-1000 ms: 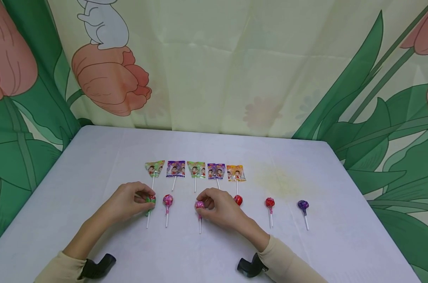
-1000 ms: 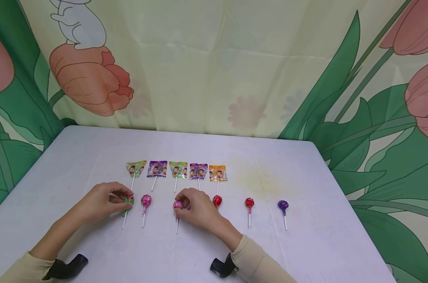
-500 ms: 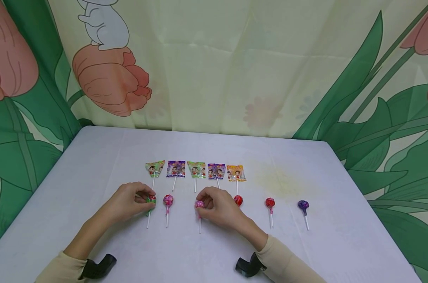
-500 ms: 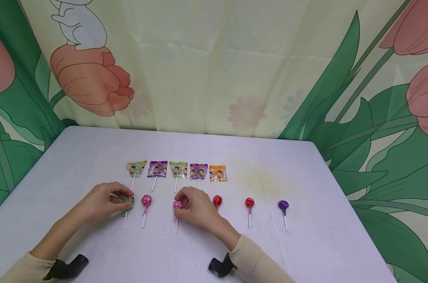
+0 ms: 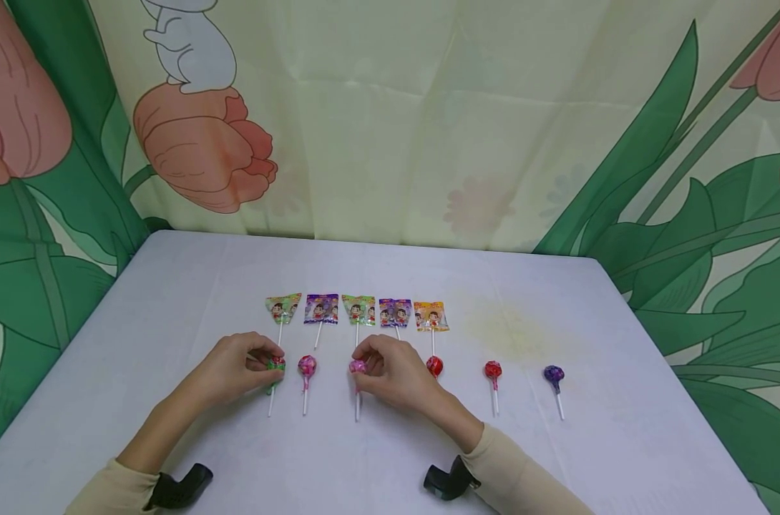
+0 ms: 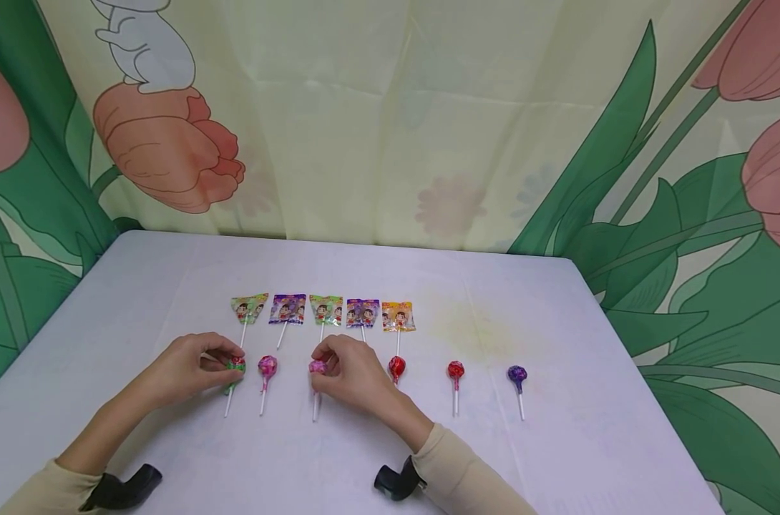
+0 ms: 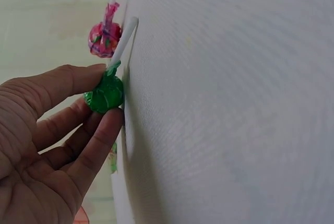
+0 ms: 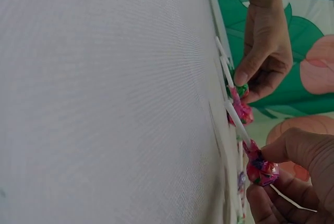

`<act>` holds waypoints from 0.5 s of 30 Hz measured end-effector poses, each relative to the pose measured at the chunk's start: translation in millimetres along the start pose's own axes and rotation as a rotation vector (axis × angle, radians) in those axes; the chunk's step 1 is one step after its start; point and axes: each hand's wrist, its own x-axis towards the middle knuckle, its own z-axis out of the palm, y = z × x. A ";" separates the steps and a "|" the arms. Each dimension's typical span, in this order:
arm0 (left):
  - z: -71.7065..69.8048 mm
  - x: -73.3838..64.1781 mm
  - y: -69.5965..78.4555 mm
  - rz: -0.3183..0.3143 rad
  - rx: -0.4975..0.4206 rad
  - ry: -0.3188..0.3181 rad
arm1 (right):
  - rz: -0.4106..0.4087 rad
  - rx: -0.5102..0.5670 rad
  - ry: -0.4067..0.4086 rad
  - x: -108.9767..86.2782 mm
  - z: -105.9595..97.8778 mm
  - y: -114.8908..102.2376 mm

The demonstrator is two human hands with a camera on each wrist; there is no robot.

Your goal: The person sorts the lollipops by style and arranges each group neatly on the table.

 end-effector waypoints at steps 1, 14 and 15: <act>-0.1 -0.1 -0.1 0.001 -0.001 0.000 | -0.001 0.000 0.000 0.6 0.2 -0.6; -1.2 0.3 1.4 -0.005 -0.010 -0.009 | 0.002 0.030 -0.010 10.5 4.6 -5.8; -1.1 0.2 1.6 -0.005 -0.009 -0.010 | -0.003 0.032 -0.011 11.7 5.4 -5.7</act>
